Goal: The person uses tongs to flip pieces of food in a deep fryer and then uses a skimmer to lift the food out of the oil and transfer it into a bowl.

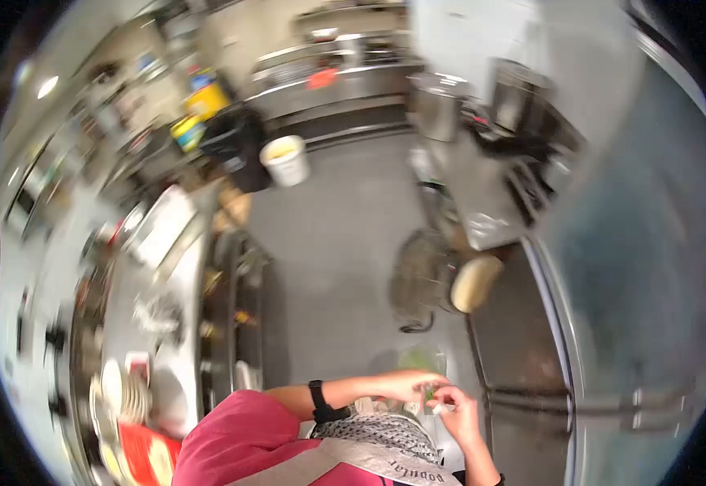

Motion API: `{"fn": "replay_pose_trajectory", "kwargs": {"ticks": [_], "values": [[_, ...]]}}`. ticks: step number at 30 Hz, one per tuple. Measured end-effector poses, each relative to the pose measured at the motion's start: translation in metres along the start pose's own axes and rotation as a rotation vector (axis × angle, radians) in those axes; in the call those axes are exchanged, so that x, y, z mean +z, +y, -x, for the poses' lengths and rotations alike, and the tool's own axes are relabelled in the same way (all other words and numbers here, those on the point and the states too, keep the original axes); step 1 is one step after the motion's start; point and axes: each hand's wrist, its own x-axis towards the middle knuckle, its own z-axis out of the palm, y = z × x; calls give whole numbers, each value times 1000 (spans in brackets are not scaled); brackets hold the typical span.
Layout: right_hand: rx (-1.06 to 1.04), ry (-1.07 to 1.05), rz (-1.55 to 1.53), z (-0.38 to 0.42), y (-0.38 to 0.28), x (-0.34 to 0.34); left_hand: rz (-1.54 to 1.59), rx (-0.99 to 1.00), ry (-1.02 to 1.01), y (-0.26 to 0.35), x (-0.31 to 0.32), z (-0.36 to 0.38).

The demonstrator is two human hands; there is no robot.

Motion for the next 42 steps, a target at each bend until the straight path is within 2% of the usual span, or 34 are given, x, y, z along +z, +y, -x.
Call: {"fn": "replay_pose_trajectory", "kwargs": {"ticks": [1,2,3,4,5,6,8,10,12,13,14,17,18,19,21,24,27,29,31,35,38,39,40,41,42], "values": [[-59,-103,25,-6,-12,-10,-120,101,44,10,13,-3],[-57,-226,119,-11,-16,-20,-189,22,74,27,18,-3],[-228,-299,67,-64,-35,59,-299,-148,121,17,-62,61],[-379,-345,115,-105,-47,53,-352,-225,179,16,-97,50],[-445,-408,164,-110,-60,39,-320,-318,207,18,-96,49],[-385,-473,58,-99,-74,59,-267,-405,391,-2,-84,92],[-385,-430,80,-122,-80,70,-295,-495,682,1,-107,141],[-351,-381,37,-157,-69,83,-136,-513,957,1,-129,186],[-243,-392,32,-192,-47,104,-15,-492,1128,8,-154,230],[-206,-410,50,-207,-41,116,12,-465,1204,16,-165,254],[-197,-505,224,-224,-31,126,36,-433,1274,27,-178,277],[-634,-724,1048,-258,-57,165,110,-285,1442,48,-221,344],[-572,-887,1189,-279,-49,174,122,-168,1511,40,-239,366],[-460,-1001,1291,-297,-42,188,189,-60,1599,57,-257,386],[-213,-1015,1334,-331,-40,216,300,118,1660,87,-291,429],[-455,-790,1137,-366,-77,262,261,248,1839,109,-340,487],[-560,-635,1018,-394,-127,300,206,343,2011,104,-396,539],[-501,-666,1011,-417,-153,313,181,438,2081,102,-428,564],[-476,-695,1046,-445,-158,325,118,441,2193,88,-458,585],[-444,-725,1135,-516,-144,350,209,285,2415,1,-505,625],[-409,-777,1088,-579,-130,366,322,96,2533,-55,-509,623],[-396,-776,1056,-604,-123,371,305,165,2575,-95,-504,632],[-381,-801,1101,-633,-113,373,370,97,2727,-101,-503,617],[-365,-820,1143,-663,-104,377,445,-272,2898,-101,-514,607],[-350,-835,1182,-699,-102,383,184,-392,3064,-136,-514,611]]}}
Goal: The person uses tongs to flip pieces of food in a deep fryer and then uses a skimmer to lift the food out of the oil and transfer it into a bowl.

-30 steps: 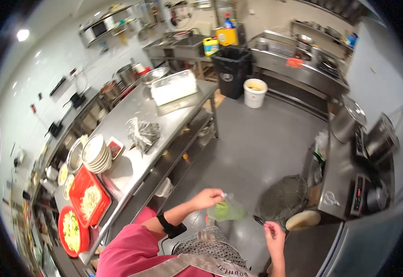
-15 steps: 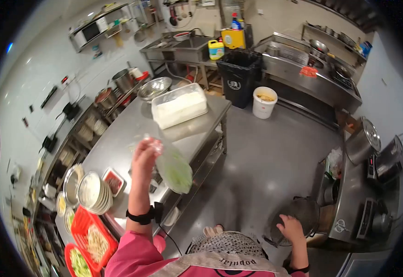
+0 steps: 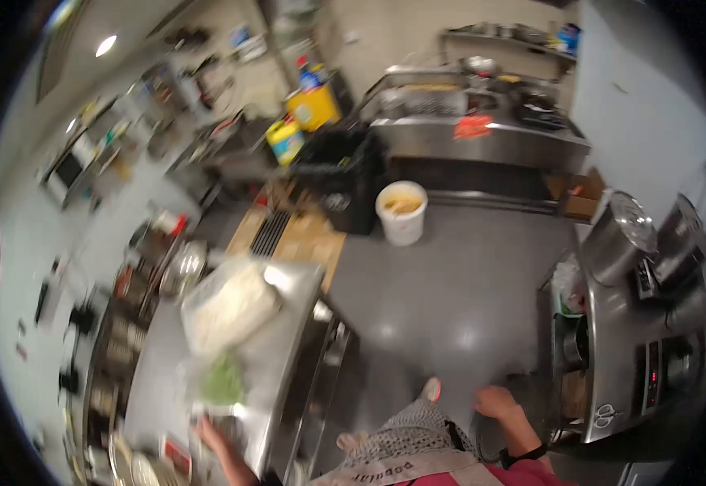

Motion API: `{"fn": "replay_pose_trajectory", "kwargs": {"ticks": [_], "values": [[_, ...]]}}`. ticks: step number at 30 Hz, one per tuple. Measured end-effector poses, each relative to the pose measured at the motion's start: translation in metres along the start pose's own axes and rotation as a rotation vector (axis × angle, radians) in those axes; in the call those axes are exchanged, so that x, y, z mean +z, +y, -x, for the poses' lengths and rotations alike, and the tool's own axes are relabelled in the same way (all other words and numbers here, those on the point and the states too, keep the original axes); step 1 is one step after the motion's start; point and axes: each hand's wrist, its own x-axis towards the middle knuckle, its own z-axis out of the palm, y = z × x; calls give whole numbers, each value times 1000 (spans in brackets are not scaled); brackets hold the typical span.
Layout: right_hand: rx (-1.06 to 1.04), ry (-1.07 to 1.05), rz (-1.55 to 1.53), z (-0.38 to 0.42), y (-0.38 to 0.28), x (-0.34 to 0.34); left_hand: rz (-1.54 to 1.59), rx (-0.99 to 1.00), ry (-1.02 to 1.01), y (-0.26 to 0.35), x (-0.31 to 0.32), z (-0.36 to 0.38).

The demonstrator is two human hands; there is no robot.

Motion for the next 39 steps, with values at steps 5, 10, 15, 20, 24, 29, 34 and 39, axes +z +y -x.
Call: {"fn": "replay_pose_trajectory", "kwargs": {"ticks": [5,10,15,20,24,29,34,39], "values": [[-62,140,66,-103,76,-99,-343,282,-247,70,142,138],[-126,161,140,-203,118,-188,-29,-110,-890,107,342,246],[-135,106,56,-281,152,-255,-23,-283,-1177,50,499,267],[-43,65,19,-360,259,-266,-160,-493,-1202,28,656,293],[300,48,7,-383,298,-368,-114,-440,-1283,34,818,304],[387,180,-15,-441,361,-455,-161,-296,-1476,99,994,394],[294,355,-4,-533,429,-500,-158,-256,-1790,118,1117,492],[228,514,-116,-656,520,-582,-170,-339,-1593,124,1195,539]]}}
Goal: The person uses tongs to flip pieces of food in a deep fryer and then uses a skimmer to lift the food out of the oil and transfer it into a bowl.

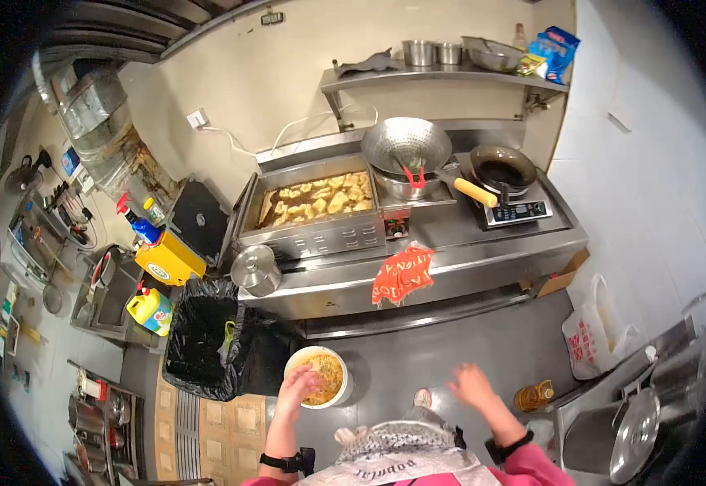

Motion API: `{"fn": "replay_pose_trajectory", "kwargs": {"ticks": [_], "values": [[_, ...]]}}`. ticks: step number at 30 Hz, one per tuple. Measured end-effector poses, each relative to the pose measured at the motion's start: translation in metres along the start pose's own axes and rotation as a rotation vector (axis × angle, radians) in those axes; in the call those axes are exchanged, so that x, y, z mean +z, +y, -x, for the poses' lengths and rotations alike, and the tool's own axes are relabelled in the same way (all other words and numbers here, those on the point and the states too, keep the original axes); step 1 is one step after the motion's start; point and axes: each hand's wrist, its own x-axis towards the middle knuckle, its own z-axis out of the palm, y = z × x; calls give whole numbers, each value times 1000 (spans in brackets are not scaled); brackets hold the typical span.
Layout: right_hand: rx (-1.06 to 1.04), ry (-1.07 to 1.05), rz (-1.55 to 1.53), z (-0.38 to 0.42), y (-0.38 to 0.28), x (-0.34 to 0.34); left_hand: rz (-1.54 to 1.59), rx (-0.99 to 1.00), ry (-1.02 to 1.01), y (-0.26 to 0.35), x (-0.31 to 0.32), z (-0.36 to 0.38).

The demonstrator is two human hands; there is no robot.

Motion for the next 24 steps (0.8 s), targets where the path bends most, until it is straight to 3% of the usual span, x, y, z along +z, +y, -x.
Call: {"fn": "replay_pose_trajectory", "kwargs": {"ticks": [2,6,8,10,12,13,14,16,17,19,21,24], "values": [[6,183,-525,-81,6,-35,132,-49,130,7,6,-19],[179,14,-1574,-227,-6,-133,195,-32,240,33,16,-58],[197,47,-1891,-299,1,-152,194,-2,238,45,20,-84],[355,45,-2070,-361,5,-168,139,-22,265,64,30,-112],[393,-43,-2275,-410,12,-171,133,7,144,85,43,-149],[287,-115,-2344,-431,19,-166,123,15,87,94,50,-165],[380,-89,-2423,-437,7,-177,74,1,10,97,57,-193],[235,-459,-2632,-462,37,-154,-73,54,-211,120,83,-229],[266,-289,-2484,-457,25,-163,-114,51,-290,123,99,-250],[254,-144,-2307,-438,9,-181,-154,104,-504,132,127,-283],[212,253,-1961,-402,-25,-205,-136,49,-637,137,160,-307],[330,546,-1769,-366,-81,-244,-162,-95,-790,154,227,-325]]}}
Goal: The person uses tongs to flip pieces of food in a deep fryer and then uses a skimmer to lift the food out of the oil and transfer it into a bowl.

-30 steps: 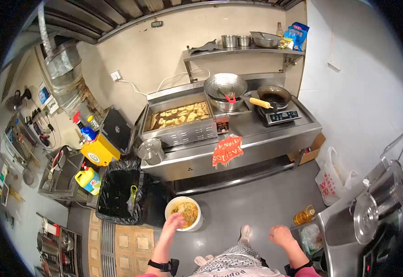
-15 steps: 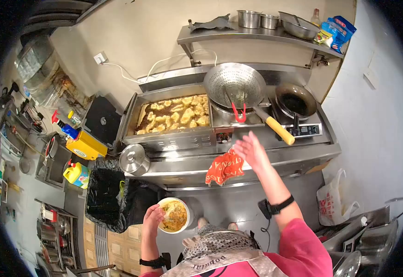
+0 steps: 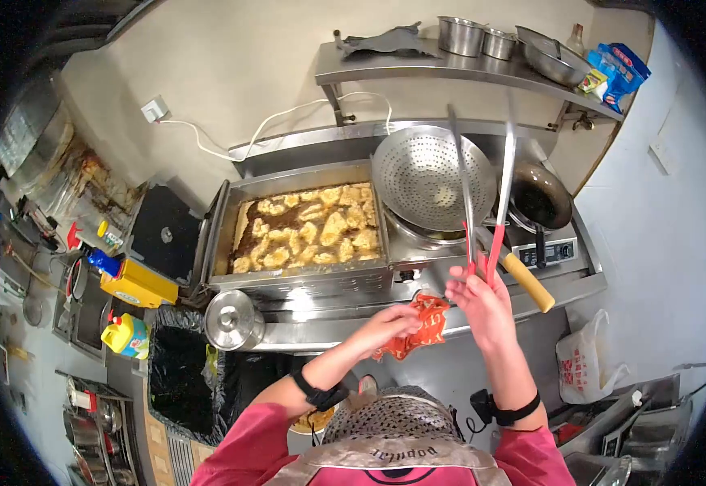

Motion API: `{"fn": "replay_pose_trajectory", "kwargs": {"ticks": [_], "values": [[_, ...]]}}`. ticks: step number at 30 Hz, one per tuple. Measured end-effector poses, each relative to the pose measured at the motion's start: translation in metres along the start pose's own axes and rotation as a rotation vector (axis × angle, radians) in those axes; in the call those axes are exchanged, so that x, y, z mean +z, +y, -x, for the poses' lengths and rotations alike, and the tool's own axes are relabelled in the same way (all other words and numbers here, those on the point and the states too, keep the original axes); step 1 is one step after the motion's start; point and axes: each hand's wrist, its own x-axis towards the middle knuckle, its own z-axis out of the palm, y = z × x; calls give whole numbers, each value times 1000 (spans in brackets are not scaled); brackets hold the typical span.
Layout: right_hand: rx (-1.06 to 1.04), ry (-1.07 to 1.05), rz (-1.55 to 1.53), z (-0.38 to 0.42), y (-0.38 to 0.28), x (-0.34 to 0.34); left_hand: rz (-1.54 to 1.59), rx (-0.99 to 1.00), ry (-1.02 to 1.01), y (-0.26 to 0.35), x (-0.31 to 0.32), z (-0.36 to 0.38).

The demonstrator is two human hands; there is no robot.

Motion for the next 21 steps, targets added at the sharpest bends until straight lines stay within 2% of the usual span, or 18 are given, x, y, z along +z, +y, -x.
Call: {"fn": "replay_pose_trajectory", "kwargs": {"ticks": [2,3,5,8,11,13,15,16,17,19,20,21], "values": [[149,-308,-125,-12,-16,-35,114,-39,-103,6,33,-35],[119,-372,-54,-14,-26,-47,153,-113,-78,6,55,-48],[-7,-327,30,-11,-47,-69,221,-229,-29,16,101,-79],[-177,-196,94,3,-66,-93,520,-407,-63,19,156,-129],[-248,-102,147,16,-82,-132,982,-283,-265,16,191,-154],[-180,-92,133,21,-98,-170,1044,-310,-98,27,202,-133],[-176,-38,106,20,-97,-202,1118,-306,38,47,196,-94],[-197,22,99,17,-91,-214,1083,-252,15,46,180,-80],[-158,33,136,11,-85,-235,1044,-203,-5,47,162,-65],[-81,63,208,-5,-76,-277,994,-119,132,82,132,-20],[-11,76,127,-12,-76,-284,964,-164,94,76,105,-16],[57,89,49,-17,-77,-288,1056,-185,-127,93,83,2]]}}
